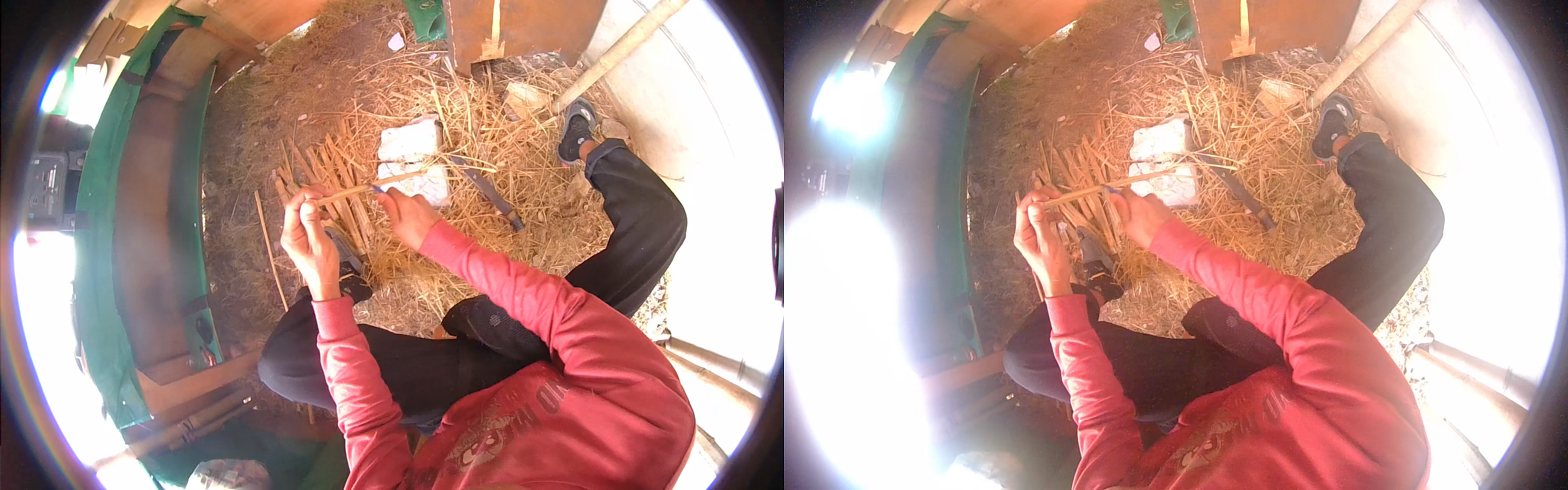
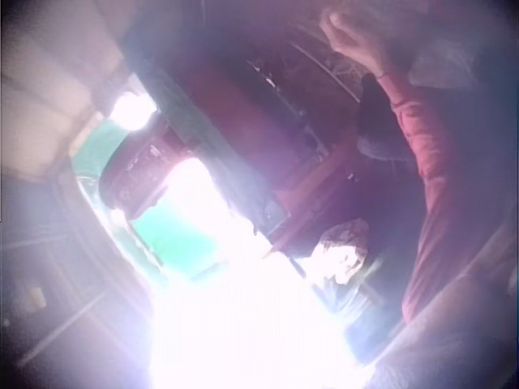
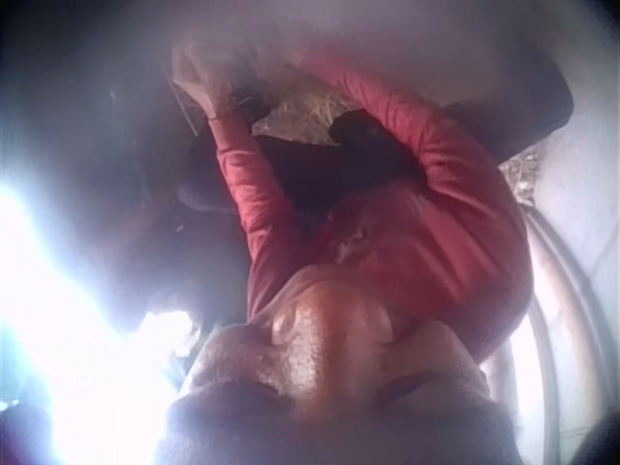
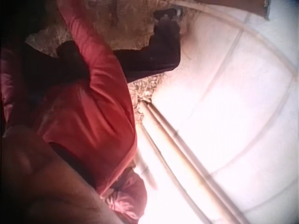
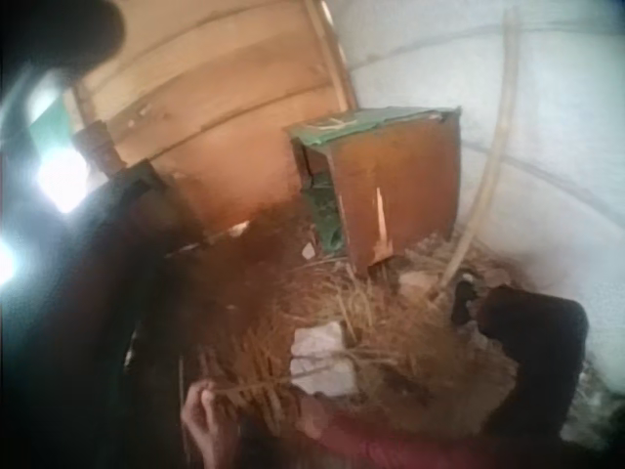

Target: The person sits on the ground and uses a knife to peel the outer layer off thin bamboo sticks. They hold the sticks with one hand and scrape the knife along the length to remove the bark, then place the peeled sticks aside.

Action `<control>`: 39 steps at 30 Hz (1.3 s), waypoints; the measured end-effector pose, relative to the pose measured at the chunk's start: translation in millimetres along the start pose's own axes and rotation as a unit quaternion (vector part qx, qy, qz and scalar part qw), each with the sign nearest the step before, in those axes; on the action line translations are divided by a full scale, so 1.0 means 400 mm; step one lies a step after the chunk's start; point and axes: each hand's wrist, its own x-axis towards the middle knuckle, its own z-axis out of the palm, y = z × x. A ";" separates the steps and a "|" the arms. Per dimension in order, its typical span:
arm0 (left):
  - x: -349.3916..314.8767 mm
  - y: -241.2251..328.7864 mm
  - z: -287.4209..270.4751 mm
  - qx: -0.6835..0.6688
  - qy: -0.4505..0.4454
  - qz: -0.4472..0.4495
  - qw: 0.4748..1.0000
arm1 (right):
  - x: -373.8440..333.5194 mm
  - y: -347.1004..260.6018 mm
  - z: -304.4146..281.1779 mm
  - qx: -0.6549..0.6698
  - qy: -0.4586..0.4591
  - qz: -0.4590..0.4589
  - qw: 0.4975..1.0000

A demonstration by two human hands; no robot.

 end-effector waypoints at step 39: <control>0.027 -0.028 -0.046 0.013 -0.023 0.029 0.999 | -0.060 -0.170 -0.150 -0.097 0.030 -0.079 0.992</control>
